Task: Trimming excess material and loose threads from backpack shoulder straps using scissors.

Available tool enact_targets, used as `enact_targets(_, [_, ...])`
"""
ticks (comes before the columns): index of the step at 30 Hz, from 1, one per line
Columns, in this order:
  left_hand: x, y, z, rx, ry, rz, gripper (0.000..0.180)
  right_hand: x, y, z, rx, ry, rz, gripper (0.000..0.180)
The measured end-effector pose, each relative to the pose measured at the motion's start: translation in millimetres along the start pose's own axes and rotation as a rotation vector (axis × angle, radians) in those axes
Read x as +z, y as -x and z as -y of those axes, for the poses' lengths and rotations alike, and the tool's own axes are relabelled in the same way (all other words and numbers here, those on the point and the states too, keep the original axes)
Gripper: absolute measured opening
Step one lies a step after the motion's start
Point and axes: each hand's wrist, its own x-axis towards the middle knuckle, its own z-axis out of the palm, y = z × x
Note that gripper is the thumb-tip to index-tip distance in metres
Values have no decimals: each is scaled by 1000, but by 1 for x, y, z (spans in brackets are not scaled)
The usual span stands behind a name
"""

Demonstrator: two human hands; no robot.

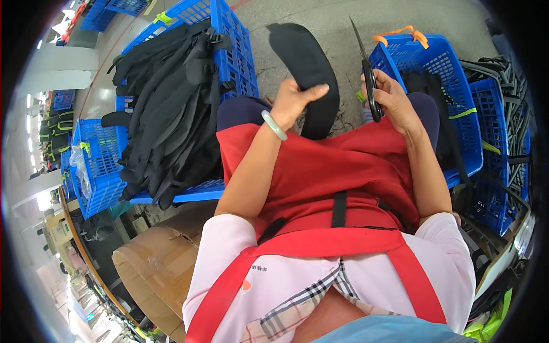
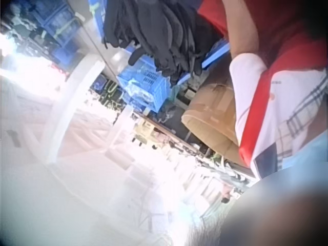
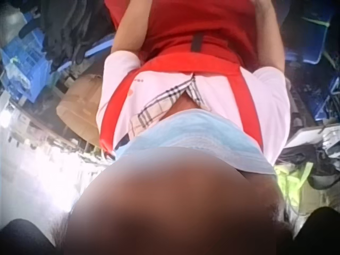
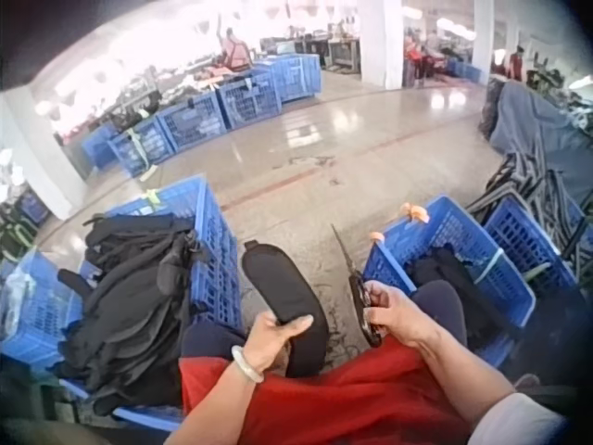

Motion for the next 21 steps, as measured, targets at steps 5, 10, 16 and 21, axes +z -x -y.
enact_targets(5, [11, 8, 12, -91, -86, 143, 23, 5, -3, 31, -150, 143, -86, 21])
enact_targets(10, [34, 15, 23, -121, -350, 311, 27, 22, -6, 50, -371, 231, -89, 21])
enact_targets(16, [38, 14, 23, -185, -350, 441, 33, 26, -3, 52, -223, 326, 6, 19])
enact_targets(21, [28, 15, 34, -175, -319, 459, 43, 18, 4, 47, -199, 321, -121, 24])
